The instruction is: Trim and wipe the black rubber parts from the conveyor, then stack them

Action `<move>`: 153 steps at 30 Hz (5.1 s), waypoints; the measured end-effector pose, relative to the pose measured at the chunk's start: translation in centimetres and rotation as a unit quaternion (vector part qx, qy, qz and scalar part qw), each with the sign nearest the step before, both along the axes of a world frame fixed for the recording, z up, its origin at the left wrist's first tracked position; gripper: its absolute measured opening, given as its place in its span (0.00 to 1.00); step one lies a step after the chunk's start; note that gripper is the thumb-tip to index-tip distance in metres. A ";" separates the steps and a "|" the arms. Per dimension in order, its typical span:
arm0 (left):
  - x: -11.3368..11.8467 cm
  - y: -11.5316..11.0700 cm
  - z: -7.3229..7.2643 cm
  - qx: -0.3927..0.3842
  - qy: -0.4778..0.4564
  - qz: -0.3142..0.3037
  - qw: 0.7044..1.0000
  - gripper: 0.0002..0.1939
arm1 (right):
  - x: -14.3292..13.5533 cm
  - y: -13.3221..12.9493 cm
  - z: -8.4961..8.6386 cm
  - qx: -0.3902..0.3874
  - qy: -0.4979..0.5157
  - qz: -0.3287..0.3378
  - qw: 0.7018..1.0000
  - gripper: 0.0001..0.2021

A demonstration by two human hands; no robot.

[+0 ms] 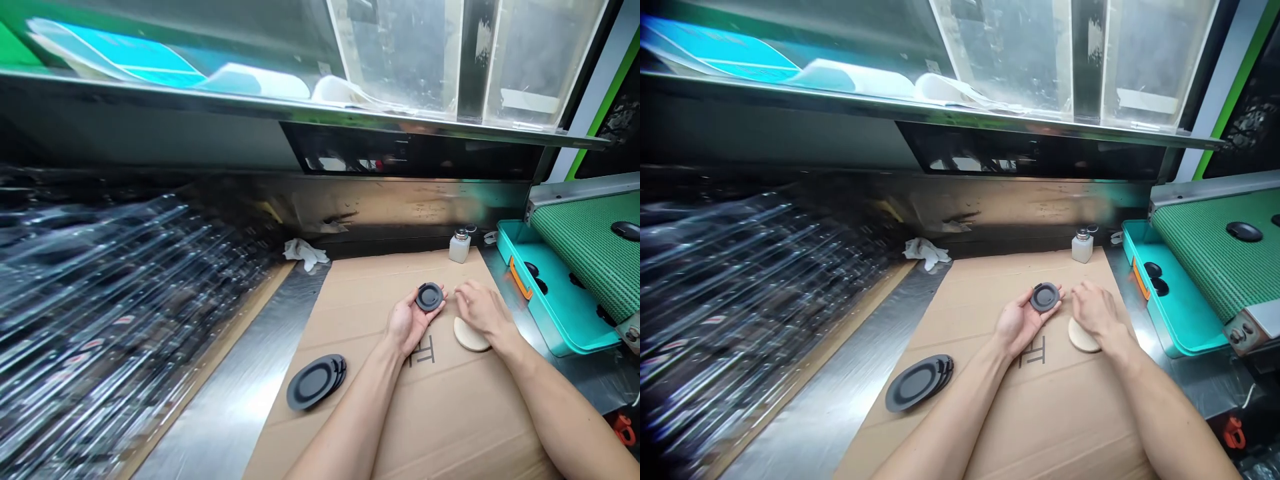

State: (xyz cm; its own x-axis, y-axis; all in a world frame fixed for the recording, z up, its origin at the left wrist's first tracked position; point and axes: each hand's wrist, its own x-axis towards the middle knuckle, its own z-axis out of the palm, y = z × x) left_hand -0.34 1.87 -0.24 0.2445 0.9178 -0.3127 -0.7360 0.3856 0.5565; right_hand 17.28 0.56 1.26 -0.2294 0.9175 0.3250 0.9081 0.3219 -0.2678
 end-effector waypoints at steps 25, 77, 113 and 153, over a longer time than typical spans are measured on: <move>1.4 -0.2 0.0 -0.007 -0.104 -0.027 0.994 0.18 | -5.5 -1.9 -1.4 0.049 0.085 0.056 0.994 0.14; -0.8 0.5 -0.7 0.026 -0.048 0.043 0.998 0.14 | -3.3 -2.1 0.2 0.059 -0.097 0.128 0.985 0.13; -3.5 -0.6 2.3 0.031 -0.154 -0.061 0.986 0.17 | -1.7 -1.0 0.3 -0.002 0.031 0.024 0.999 0.17; -9.8 6.8 2.2 0.089 0.576 -0.091 0.808 0.17 | -0.6 0.0 -1.8 -0.062 0.005 -0.009 0.998 0.15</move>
